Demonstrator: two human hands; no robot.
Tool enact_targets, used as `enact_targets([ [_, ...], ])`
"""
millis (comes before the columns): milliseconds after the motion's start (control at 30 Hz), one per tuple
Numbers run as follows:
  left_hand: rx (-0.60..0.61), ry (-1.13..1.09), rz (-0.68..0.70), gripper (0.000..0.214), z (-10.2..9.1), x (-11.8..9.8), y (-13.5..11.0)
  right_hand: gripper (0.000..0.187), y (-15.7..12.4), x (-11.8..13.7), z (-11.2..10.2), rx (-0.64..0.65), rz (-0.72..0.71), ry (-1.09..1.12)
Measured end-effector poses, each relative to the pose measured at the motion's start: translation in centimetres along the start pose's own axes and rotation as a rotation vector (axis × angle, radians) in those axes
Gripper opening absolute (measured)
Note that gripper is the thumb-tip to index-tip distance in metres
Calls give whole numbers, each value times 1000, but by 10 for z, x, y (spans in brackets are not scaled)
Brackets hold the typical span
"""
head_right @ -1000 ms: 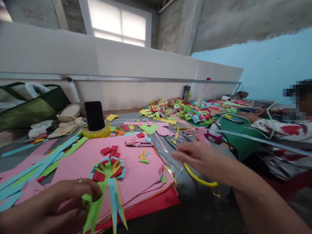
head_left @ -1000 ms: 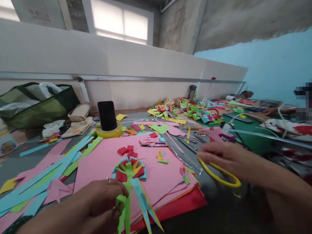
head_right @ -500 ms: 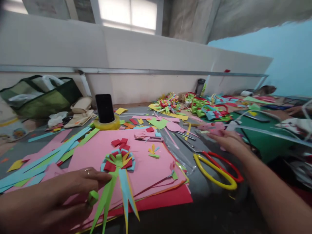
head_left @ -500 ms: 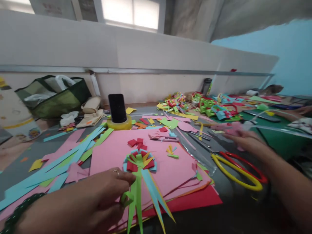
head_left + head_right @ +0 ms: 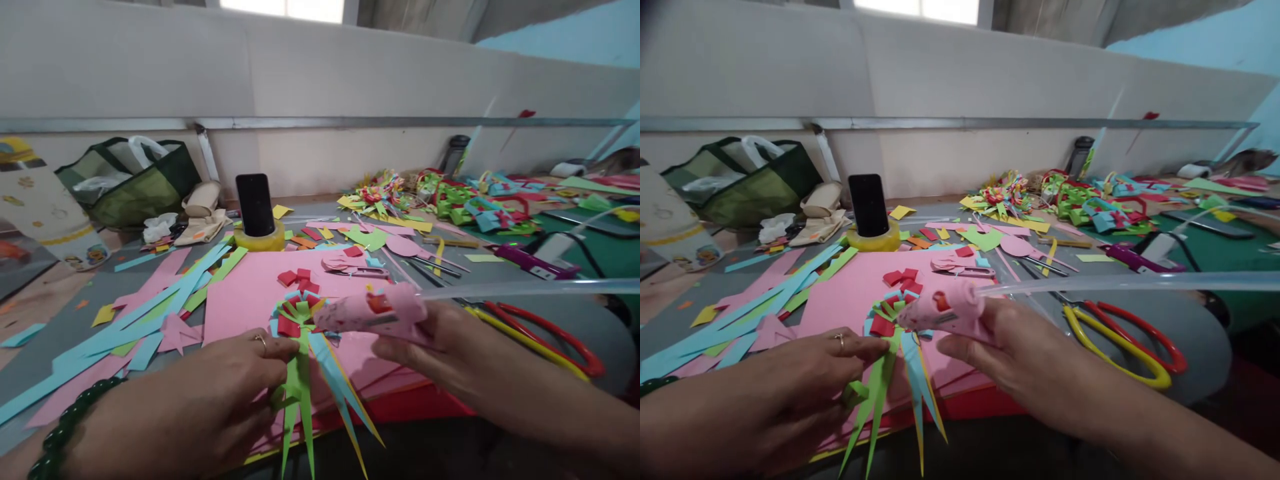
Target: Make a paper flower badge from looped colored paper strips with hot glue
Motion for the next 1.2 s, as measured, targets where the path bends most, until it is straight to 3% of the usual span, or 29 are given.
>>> enact_targets([
  [167, -27, -21, 14, 21, -3, -2, 1, 38, 16, 3, 21, 99, -69, -10],
  [433, -35, -52, -12, 23, -4, 3, 1, 41, 14, 0, 22, 121, -16, -40],
  [667, -33, -62, 3, 24, -5, -1, 2, 44, 16, 0, 20, 45, -83, -118],
  [933, -30, -14, -14, 21, -1, 5, 1, 35, 17, 18, 23, 105, -159, -64],
  [1133, -30, -9, -32, 23, -3, 4, 0, 39, 17, 9, 21, 101, -54, -109],
  [1200, -39, -24, -31, 23, -4, 3, 0, 37, 18, 12, 20, 86, -86, -81],
])
Point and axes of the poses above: each hand's wrist, its own y-axis towards the middle knuckle, its own z-axis out of the palm, x = y × z, the point moved 10 cm from there along y, towards the middle knuckle, and after that the axes turned 8 degrees about -z, right-handed, at the moved point
